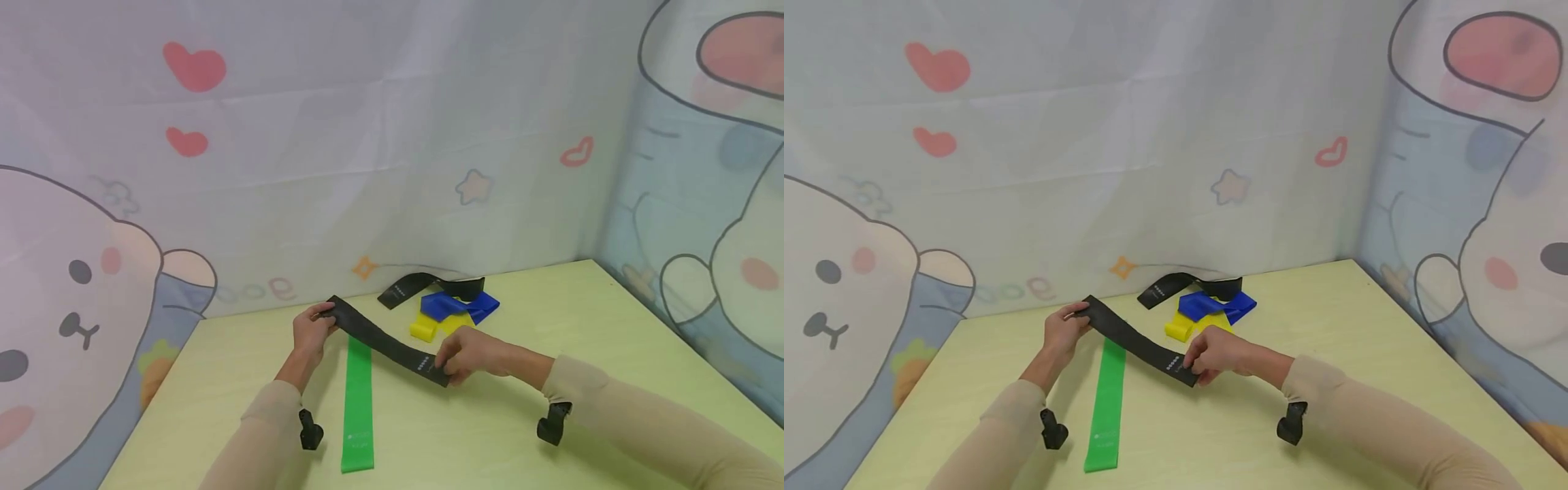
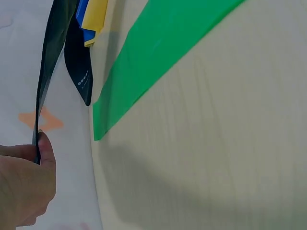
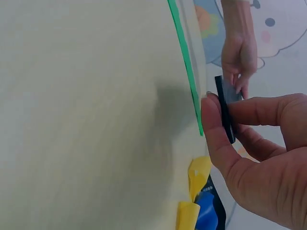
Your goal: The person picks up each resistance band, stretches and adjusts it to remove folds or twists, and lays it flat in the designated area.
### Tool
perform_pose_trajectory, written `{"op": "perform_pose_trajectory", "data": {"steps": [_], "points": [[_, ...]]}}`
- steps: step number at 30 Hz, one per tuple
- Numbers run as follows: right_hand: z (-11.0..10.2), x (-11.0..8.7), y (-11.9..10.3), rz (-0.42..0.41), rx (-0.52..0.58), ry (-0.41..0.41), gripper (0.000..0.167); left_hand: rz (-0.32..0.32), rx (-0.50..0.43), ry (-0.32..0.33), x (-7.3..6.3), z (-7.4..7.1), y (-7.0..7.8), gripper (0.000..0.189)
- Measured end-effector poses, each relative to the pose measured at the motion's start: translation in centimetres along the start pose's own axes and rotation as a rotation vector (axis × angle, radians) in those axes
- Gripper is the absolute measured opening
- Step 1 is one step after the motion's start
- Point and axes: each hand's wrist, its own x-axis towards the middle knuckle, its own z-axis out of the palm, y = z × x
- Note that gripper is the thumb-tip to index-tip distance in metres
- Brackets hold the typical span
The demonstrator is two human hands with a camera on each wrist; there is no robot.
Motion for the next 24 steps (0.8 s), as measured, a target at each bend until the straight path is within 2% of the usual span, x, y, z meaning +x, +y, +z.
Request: {"op": "perform_pose_trajectory", "data": {"steps": [4, 11, 16, 19, 24], "points": [[1.0, -0.7, 0.2, 0.031, 0.028, -0.021, 0.01, -0.009, -0.001, -0.029, 0.0, 0.4, 0.2, 0.038], [2.6, -1.6, 1.0, 0.027, 0.106, -0.059, 0.031, -0.01, 0.027, -0.085, 0.0, 1.2, 0.3, 0.044], [3.7, -2.1, 1.3, 0.03, 0.137, -0.053, 0.034, -0.016, 0.082, -0.122, 0.3, 2.3, 0.7, 0.047], [4.6, -2.3, 1.2, 0.01, 0.092, -0.056, 0.031, -0.03, 0.11, -0.142, 0.3, 2.9, 0.8, 0.048], [5.8, -2.6, 1.2, -0.015, -0.028, -0.063, 0.025, -0.038, 0.175, -0.212, 0.3, 3.5, 0.4, 0.046]]}}
